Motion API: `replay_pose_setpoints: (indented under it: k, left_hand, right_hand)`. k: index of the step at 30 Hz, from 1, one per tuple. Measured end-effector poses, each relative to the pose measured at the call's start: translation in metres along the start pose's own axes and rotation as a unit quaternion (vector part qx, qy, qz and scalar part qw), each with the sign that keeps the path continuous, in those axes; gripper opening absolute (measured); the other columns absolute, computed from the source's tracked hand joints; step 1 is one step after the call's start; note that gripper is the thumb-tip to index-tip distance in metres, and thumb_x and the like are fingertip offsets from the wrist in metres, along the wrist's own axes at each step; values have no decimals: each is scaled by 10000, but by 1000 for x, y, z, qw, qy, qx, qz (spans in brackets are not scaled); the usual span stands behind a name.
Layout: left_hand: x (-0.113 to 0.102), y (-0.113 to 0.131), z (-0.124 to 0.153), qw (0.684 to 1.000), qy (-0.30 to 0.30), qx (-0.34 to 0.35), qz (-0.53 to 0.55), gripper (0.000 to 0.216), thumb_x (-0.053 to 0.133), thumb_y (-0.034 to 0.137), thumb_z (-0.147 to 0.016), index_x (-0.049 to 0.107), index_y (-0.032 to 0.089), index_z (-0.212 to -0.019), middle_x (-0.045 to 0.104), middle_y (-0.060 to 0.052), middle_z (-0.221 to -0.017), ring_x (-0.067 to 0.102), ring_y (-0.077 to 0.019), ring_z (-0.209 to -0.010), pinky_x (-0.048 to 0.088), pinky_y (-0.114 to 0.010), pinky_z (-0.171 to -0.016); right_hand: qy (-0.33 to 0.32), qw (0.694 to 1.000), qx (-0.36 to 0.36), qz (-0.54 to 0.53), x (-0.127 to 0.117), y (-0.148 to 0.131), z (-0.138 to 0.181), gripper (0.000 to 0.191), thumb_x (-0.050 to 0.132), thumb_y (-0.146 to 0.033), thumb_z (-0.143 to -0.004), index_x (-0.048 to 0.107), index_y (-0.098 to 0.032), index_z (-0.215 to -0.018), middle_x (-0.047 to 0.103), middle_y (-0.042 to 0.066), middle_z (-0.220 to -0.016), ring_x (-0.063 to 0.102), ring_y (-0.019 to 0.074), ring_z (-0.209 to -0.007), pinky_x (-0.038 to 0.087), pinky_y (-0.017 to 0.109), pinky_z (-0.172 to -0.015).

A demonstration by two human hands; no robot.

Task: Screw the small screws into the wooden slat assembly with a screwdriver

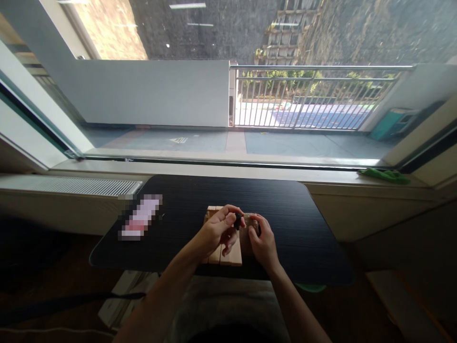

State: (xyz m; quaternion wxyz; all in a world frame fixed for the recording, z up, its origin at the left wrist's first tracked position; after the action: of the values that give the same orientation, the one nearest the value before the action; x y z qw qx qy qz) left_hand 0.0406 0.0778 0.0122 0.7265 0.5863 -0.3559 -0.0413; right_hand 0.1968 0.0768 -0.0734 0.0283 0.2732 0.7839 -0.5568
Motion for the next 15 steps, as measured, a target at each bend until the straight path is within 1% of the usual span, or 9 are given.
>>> replay_pose_setpoints:
  k: [5,9,13,15]
  left_hand:
    - [2,1,-2,1000,7,-14,26,348,724,448,-832,561,205,-1020,595,20,-853,420,-16,-367,344,-146,-275]
    - [3,3,-3,999,24,-22,27,335,728,433,-815,558,199,-984,589,24,-826,431,-23,-372,349,-148,-286]
    - [3,4,-5,999,22,-25,16,290,691,409,-821,543,193,-947,597,21,-812,454,-36,-367,361,-159,-295]
    - [3,4,-7,1000,23,-20,-1,268,662,408,-835,537,191,-930,600,21,-798,438,-32,-351,335,-153,-290]
  right_hand:
    - [-5,1000,2,2,0,-1,1,290,532,-217,-820,676,-216,-1072,682,118,-1186,606,280,-1166,463,480,-1046]
    - [-2,1000,3,0,0,-2,1,286,533,-224,-820,676,-214,-1067,682,118,-1183,610,279,-1158,464,474,-1044]
    - [-7,1000,4,4,0,-2,1,293,519,-226,-820,674,-200,-1067,681,129,-1174,614,281,-1151,463,475,-1043]
    - [-9,1000,3,7,0,-2,0,297,514,-227,-821,673,-191,-1070,679,135,-1175,611,284,-1156,458,482,-1047]
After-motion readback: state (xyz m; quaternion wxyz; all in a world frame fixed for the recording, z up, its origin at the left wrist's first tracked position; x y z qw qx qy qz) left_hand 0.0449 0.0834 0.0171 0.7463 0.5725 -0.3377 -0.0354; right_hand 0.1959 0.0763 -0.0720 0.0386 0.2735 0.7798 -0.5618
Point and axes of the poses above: each hand's wrist, its own z-axis away from the middle knuckle, its own x-axis out of the palm, y = z × x, the point moved 5 cm from there along -z, towards the middle knuckle
